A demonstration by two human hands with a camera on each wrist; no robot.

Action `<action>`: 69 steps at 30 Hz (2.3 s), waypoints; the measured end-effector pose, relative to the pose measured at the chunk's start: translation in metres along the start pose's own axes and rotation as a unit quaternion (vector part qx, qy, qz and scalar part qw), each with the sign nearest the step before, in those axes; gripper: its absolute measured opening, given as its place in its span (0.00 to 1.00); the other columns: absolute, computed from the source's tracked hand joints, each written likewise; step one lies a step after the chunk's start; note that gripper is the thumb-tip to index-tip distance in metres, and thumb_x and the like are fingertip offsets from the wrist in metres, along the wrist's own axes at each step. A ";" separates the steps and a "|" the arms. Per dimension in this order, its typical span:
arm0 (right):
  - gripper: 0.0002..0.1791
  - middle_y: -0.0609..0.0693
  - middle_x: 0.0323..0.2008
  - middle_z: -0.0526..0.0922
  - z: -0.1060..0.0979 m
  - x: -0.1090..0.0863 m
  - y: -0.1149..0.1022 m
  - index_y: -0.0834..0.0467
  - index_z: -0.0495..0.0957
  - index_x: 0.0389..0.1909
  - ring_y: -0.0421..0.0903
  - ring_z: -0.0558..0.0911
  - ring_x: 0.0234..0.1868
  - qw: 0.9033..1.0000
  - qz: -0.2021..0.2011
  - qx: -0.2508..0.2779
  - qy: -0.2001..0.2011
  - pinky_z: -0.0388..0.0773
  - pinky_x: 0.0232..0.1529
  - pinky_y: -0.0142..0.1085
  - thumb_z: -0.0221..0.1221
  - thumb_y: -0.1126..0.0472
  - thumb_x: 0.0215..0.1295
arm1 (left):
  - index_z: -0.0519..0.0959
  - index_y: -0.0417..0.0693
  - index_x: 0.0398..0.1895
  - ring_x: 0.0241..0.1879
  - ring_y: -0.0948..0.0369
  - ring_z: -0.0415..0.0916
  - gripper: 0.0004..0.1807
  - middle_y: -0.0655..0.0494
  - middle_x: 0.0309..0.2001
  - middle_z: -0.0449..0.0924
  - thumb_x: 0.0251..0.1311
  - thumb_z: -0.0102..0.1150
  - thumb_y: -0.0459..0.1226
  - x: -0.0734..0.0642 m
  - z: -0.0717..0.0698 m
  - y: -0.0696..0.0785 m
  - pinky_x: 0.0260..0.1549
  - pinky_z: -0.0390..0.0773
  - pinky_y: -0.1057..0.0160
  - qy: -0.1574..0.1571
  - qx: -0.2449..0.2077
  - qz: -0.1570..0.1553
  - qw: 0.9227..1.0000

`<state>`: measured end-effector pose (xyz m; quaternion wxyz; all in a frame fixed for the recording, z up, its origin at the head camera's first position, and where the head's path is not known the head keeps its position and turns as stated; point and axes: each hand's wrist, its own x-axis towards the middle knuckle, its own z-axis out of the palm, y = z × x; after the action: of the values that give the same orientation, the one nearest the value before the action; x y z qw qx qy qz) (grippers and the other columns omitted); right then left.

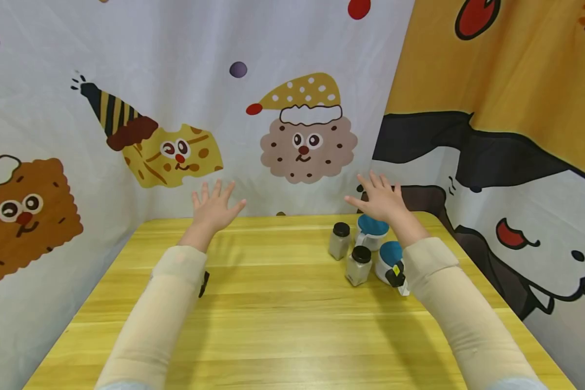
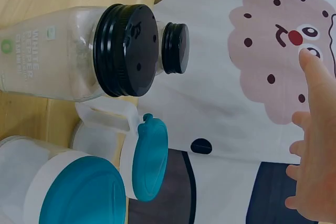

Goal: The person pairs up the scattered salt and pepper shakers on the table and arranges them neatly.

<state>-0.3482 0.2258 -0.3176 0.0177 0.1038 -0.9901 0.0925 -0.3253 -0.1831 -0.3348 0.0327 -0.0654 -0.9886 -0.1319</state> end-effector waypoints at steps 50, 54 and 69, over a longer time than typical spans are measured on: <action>0.50 0.59 0.75 0.38 0.007 -0.055 0.009 0.51 0.47 0.76 0.63 0.38 0.72 0.992 -0.022 0.073 0.097 0.29 0.63 0.65 0.46 0.26 0.61 | 0.48 0.57 0.76 0.72 0.43 0.29 0.42 0.47 0.75 0.39 0.65 0.39 0.65 -0.025 0.030 0.040 0.64 0.26 0.40 0.115 -0.116 0.081 0.983; 0.49 0.59 0.75 0.37 0.007 -0.061 0.009 0.50 0.46 0.76 0.62 0.37 0.73 0.991 -0.026 0.086 0.099 0.27 0.63 0.65 0.45 0.27 0.62 | 0.49 0.57 0.76 0.73 0.45 0.29 0.42 0.47 0.75 0.40 0.65 0.41 0.64 -0.028 0.033 0.045 0.65 0.28 0.41 0.121 -0.129 0.085 0.981; 0.47 0.61 0.75 0.38 0.014 -0.080 0.016 0.52 0.45 0.76 0.62 0.35 0.73 0.985 -0.022 0.121 0.125 0.27 0.63 0.65 0.48 0.31 0.65 | 0.50 0.57 0.76 0.73 0.48 0.31 0.42 0.50 0.75 0.43 0.64 0.41 0.65 -0.035 0.041 0.062 0.66 0.31 0.41 0.140 -0.162 0.100 0.972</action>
<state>-0.2733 0.2548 -0.3389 0.1303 0.1145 -0.9593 0.2230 -0.2841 -0.1167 -0.3614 0.1724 -0.1496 -0.9281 -0.2942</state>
